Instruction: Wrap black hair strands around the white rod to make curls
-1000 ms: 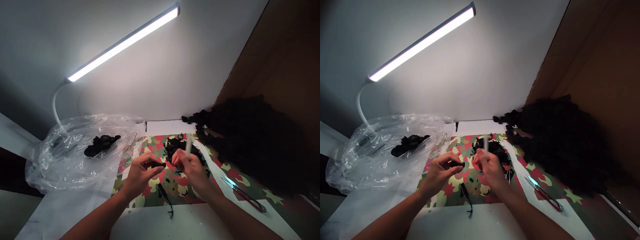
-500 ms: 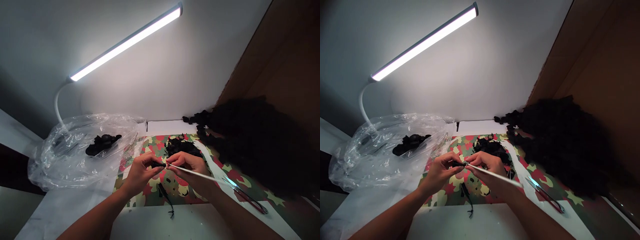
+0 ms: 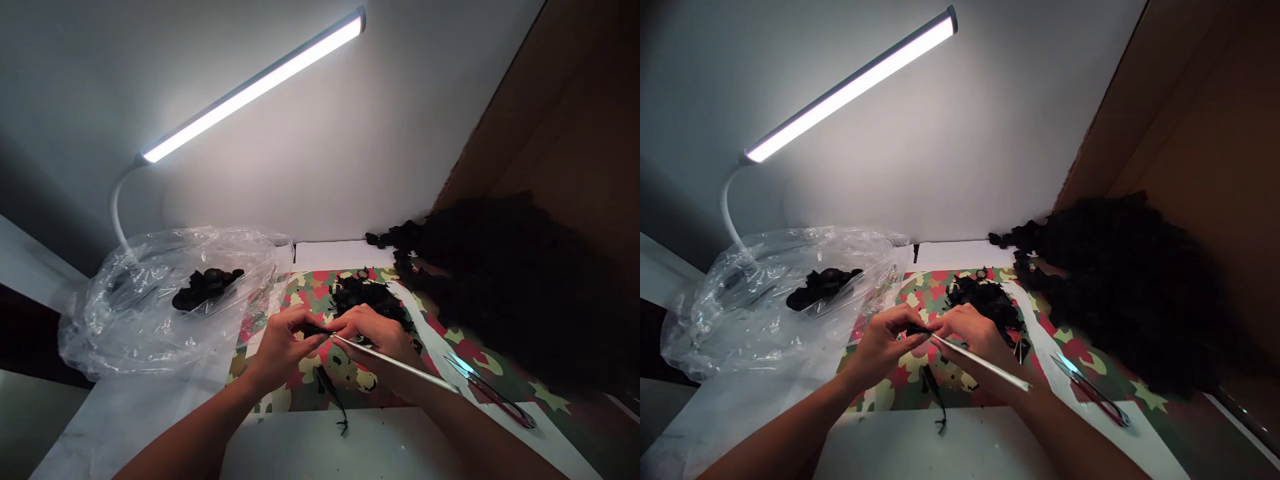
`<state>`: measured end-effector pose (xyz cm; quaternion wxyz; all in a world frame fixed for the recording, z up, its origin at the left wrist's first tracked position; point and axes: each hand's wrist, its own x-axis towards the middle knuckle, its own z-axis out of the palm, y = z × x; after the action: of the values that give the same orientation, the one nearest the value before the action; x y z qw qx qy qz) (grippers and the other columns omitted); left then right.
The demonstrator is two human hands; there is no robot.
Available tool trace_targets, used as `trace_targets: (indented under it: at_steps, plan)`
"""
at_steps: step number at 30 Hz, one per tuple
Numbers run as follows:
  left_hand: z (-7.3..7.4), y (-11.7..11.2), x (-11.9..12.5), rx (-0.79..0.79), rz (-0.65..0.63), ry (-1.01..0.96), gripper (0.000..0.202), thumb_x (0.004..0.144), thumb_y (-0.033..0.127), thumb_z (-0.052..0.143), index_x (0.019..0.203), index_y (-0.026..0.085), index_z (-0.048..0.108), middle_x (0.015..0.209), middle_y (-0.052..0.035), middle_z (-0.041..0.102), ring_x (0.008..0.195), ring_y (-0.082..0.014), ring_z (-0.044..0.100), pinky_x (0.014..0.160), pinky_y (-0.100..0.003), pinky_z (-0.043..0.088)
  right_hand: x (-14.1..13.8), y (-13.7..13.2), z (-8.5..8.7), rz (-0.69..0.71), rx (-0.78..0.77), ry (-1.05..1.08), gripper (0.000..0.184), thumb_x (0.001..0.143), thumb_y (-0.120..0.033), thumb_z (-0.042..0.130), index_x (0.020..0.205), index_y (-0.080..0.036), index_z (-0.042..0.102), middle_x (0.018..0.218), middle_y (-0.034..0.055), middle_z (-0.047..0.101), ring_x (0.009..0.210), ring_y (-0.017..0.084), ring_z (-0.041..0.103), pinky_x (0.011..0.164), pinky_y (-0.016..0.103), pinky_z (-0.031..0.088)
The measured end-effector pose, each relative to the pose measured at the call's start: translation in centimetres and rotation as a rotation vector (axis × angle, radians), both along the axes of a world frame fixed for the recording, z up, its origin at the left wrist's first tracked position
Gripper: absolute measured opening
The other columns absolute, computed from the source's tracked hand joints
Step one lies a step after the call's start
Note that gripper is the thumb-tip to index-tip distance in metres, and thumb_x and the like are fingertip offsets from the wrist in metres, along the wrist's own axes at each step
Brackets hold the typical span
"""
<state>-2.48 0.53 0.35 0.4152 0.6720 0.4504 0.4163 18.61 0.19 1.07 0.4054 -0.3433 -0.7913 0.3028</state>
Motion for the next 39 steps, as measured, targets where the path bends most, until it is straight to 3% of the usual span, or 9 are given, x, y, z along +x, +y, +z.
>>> trace_targets:
  at_steps: [5,9,13,18,23,26,30,35,39]
  plan:
    - [0.2,-0.1,0.0,0.041,0.026,0.052,0.008,0.081,0.023,0.074,0.075,0.017,0.074,0.067,-0.0005,0.062,0.062,-0.0128,0.054,0.057,-0.023,0.04,-0.2,0.6,-0.6,0.041,0.243,-0.082,0.028,0.105,-0.041,0.047,0.101,-0.022,0.069,0.087,0.0047,0.076,0.085,0.021,0.066,0.084,0.037,0.048]
    - [-0.1,-0.2,0.0,0.005,0.022,0.021,0.01,0.08,0.024,0.074,0.075,0.016,0.072,0.067,-0.0003,0.062,0.061,-0.0125,0.056,0.057,-0.024,0.042,-0.8,0.8,-1.5,-0.008,0.411,-0.11,0.024,0.105,-0.03,0.045,0.094,-0.023,0.065,0.084,0.0051,0.075,0.082,0.021,0.067,0.082,0.038,0.048]
    - [-0.4,0.0,0.1,-0.041,0.014,-0.022,0.012,0.081,0.027,0.074,0.078,0.016,0.071,0.069,-0.0004,0.064,0.059,-0.0122,0.059,0.058,-0.024,0.045,-1.7,0.3,-2.3,-0.106,0.452,-0.125,0.023,0.105,-0.025,0.042,0.097,-0.022,0.064,0.09,0.0068,0.074,0.082,0.021,0.065,0.083,0.038,0.048]
    - [0.2,-0.4,0.4,0.0,0.012,0.01,0.011,0.079,0.023,0.075,0.073,0.016,0.07,0.068,-0.0001,0.062,0.061,-0.0124,0.057,0.059,-0.024,0.045,-1.6,0.4,-2.1,-0.19,0.384,-0.166,0.019,0.102,-0.02,0.046,0.098,-0.02,0.065,0.09,0.0071,0.072,0.083,0.022,0.064,0.086,0.041,0.046]
    - [0.7,-0.8,0.5,-0.066,-0.015,-0.077,0.014,0.078,0.026,0.077,0.073,0.015,0.069,0.07,-0.0011,0.063,0.062,-0.0123,0.057,0.06,-0.025,0.048,-0.3,1.1,-0.5,-0.241,-0.014,0.028,0.026,0.097,-0.033,0.06,0.075,-0.021,0.066,0.097,0.0058,0.074,0.088,0.023,0.067,0.079,0.036,0.05]
    - [0.7,-0.6,0.4,-0.081,-0.012,-0.105,0.014,0.077,0.026,0.077,0.073,0.015,0.069,0.068,-0.0007,0.064,0.06,-0.0121,0.057,0.06,-0.025,0.048,0.0,1.0,0.0,-0.189,-0.138,0.163,0.027,0.093,-0.035,0.066,0.07,-0.02,0.064,0.101,0.0066,0.074,0.088,0.022,0.069,0.076,0.033,0.052]
    - [0.6,-0.4,0.4,-0.026,0.009,-0.057,0.011,0.077,0.025,0.077,0.074,0.016,0.072,0.068,-0.0011,0.065,0.062,-0.0125,0.057,0.06,-0.024,0.047,-0.1,0.3,-0.1,-0.046,-0.194,0.194,0.027,0.092,-0.039,0.069,0.073,-0.02,0.068,0.098,0.0069,0.075,0.085,0.022,0.07,0.075,0.033,0.053]
    - [0.3,-0.3,0.4,0.025,0.021,0.003,0.005,0.075,0.018,0.075,0.072,0.016,0.072,0.067,-0.0004,0.063,0.063,-0.0129,0.057,0.058,-0.023,0.044,-0.1,-0.4,0.1,-0.019,-0.224,0.091,0.028,0.093,-0.046,0.066,0.082,-0.023,0.077,0.106,0.0077,0.075,0.095,0.024,0.069,0.08,0.033,0.053]
    - [0.2,-0.2,0.4,0.023,0.021,0.015,0.006,0.074,0.017,0.075,0.07,0.016,0.071,0.065,0.0003,0.061,0.062,-0.0127,0.056,0.057,-0.023,0.044,-0.1,-0.3,0.3,0.011,-0.157,0.074,0.034,0.094,-0.051,0.063,0.082,-0.023,0.077,0.101,0.0082,0.076,0.094,0.024,0.067,0.083,0.035,0.052]
